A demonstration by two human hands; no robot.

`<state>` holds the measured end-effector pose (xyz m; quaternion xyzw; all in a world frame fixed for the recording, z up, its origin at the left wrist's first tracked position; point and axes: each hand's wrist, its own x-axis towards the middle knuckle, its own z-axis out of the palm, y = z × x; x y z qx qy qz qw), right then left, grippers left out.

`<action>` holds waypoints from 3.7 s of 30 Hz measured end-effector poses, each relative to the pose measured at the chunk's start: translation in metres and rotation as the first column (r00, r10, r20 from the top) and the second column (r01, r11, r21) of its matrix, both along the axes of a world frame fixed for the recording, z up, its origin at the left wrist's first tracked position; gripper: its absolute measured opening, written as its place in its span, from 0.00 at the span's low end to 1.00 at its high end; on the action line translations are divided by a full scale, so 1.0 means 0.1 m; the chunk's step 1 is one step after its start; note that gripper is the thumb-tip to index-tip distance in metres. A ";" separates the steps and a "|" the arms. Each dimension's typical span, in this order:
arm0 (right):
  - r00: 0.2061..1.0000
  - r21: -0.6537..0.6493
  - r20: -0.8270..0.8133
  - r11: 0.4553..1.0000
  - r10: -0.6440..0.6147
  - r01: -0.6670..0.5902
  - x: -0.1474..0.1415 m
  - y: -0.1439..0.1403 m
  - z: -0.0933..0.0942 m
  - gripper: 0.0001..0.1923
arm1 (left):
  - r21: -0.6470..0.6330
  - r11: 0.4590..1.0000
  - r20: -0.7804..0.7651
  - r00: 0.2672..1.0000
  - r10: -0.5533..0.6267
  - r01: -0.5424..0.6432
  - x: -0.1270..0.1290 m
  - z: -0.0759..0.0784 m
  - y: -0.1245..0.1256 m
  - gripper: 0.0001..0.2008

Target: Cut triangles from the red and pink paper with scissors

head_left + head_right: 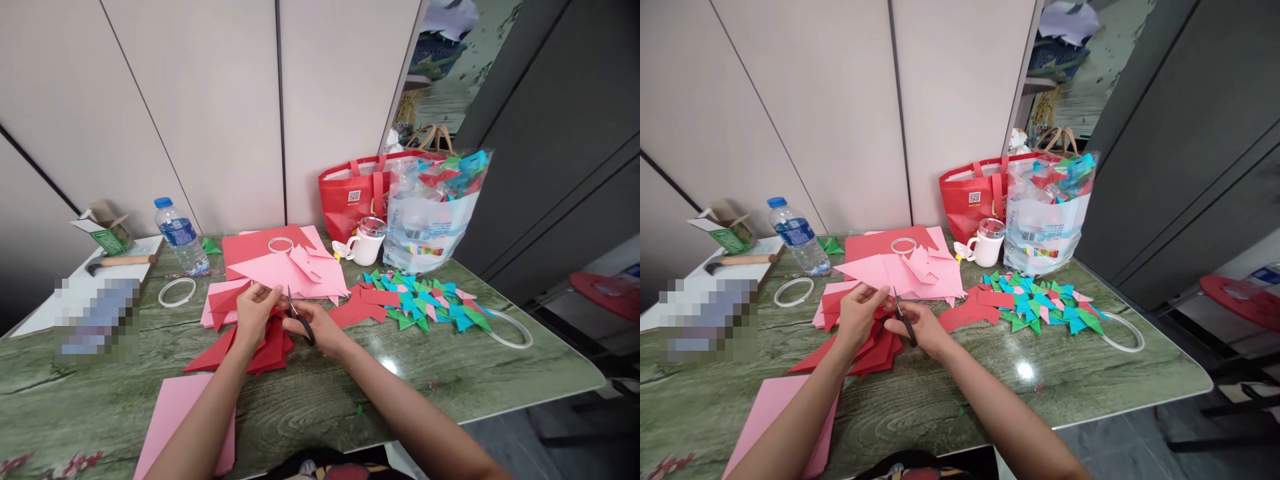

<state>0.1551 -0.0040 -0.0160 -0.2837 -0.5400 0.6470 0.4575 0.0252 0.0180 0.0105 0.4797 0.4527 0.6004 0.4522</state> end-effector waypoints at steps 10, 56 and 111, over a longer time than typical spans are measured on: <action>1.000 -0.013 0.023 1.000 -0.007 0.007 0.02 0.00 0.03 0.21 | 0.008 1.000 -0.005 1.000 -0.012 0.012 0.03 -0.04 -0.02 0.08; 0.998 -0.086 0.051 0.996 -0.034 0.039 0.02 0.01 -0.07 0.22 | -0.060 0.998 0.023 1.000 0.007 -0.006 0.06 -0.06 -0.01 0.08; 0.992 -0.068 0.110 0.995 -0.069 0.076 0.02 -0.02 -0.03 0.18 | -0.034 0.997 0.118 0.991 -0.060 0.064 0.06 -0.05 -0.02 0.09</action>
